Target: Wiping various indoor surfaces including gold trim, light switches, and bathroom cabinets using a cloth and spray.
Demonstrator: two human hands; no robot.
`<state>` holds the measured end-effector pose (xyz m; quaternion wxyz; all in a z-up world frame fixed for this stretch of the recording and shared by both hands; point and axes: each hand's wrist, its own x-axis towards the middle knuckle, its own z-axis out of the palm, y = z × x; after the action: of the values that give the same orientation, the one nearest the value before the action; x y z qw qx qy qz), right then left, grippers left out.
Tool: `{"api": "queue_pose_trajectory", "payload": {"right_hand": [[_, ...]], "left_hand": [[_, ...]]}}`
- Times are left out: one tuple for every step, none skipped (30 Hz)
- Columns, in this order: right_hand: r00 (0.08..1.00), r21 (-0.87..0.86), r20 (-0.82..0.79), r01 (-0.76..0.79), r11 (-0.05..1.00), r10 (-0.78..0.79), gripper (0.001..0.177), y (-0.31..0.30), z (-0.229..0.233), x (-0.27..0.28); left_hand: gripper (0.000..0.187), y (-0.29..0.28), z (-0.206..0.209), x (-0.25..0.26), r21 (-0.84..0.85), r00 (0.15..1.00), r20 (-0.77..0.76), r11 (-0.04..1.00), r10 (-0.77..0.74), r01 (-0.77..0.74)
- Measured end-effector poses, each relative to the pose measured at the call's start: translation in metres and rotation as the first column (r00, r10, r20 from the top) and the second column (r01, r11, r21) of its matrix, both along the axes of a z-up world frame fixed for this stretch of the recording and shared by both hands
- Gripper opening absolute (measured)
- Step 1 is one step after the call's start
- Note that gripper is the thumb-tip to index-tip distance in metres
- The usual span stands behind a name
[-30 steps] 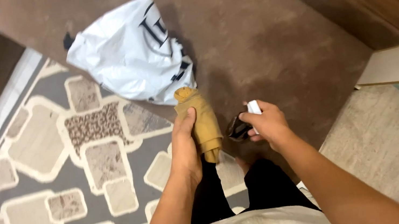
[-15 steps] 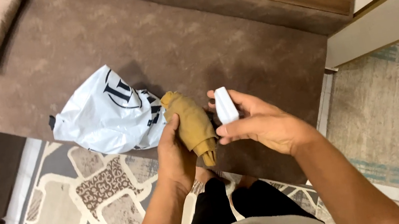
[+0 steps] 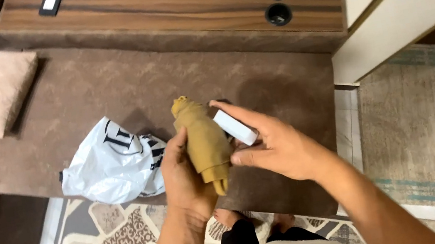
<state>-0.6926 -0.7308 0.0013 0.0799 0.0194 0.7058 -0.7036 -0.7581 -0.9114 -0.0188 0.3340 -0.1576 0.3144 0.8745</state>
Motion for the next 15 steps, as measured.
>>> {"api": "queue_pose_trajectory", "payload": {"right_hand": [[0.999,-0.027,0.009,-0.054,0.998,0.054,0.091,0.009,0.004,0.004],[0.999,-0.030,0.000,-0.034,0.999,0.034,0.091,0.016,0.004,0.006],[0.998,-0.001,-0.030,-0.048,0.999,0.048,0.093,0.022,0.004,0.008],[0.996,0.028,-0.059,-0.061,0.998,0.063,0.095,0.028,0.003,0.011],[0.996,0.029,-0.070,-0.055,0.998,0.057,0.095,0.032,-0.007,0.016],[0.992,0.158,-0.119,0.060,0.986,-0.041,0.090,0.035,-0.017,0.022],[0.978,0.283,-0.173,0.164,0.945,-0.118,0.085,0.039,-0.027,0.027],[0.978,0.285,-0.177,0.158,0.945,-0.110,0.085,0.041,-0.023,0.031],[0.959,0.314,-0.240,0.226,0.922,-0.153,0.084,0.043,-0.019,0.037],[0.933,0.337,-0.304,0.294,0.895,-0.192,0.082,0.045,-0.015,0.043],[0.930,0.331,-0.304,0.304,0.893,-0.204,0.082,0.048,-0.009,0.048],[0.923,0.280,-0.333,0.291,0.915,-0.191,0.083,0.052,-0.003,0.052],[0.916,0.230,-0.358,0.276,0.933,-0.183,0.084,0.055,0.003,0.059],[0.914,0.223,-0.353,0.289,0.931,-0.199,0.084,0.058,-0.001,0.066],[0.911,0.197,-0.355,0.295,0.935,-0.212,0.083,0.064,-0.002,0.070]], "left_hand": [[0.045,0.005,0.005,0.001,0.026,1.000,-0.011,1.000,-0.003,0.003],[0.045,0.010,0.011,0.003,0.023,1.000,-0.019,0.999,-0.023,0.024],[0.045,0.016,0.017,0.004,-0.004,1.000,-0.015,1.000,-0.018,0.018],[0.045,0.021,0.024,0.006,-0.031,1.000,-0.011,0.999,-0.012,0.011],[0.045,0.027,0.029,0.010,-0.031,1.000,-0.021,0.999,-0.018,0.017],[0.045,0.033,0.034,0.013,-0.061,0.998,-0.047,0.998,-0.032,0.029],[0.045,0.039,0.037,0.018,-0.086,0.997,-0.067,0.996,-0.034,0.028],[0.045,0.043,0.040,0.022,-0.083,0.997,-0.070,0.996,-0.026,0.020],[0.045,0.048,0.043,0.025,-0.105,0.995,-0.084,0.993,-0.055,0.047],[0.045,0.053,0.045,0.029,-0.128,0.992,-0.096,0.989,-0.085,0.073],[0.045,0.059,0.047,0.032,-0.134,0.991,-0.098,0.987,-0.097,0.083],[0.045,0.066,0.049,0.036,-0.165,0.986,-0.100,0.979,-0.135,0.117],[0.045,0.072,0.050,0.041,-0.196,0.980,-0.096,0.968,-0.176,0.155],[0.045,0.078,0.052,0.045,-0.203,0.977,-0.092,0.965,-0.190,0.169],[0.045,0.085,0.055,0.047,-0.213,0.972,-0.092,0.957,-0.218,0.195]]}}
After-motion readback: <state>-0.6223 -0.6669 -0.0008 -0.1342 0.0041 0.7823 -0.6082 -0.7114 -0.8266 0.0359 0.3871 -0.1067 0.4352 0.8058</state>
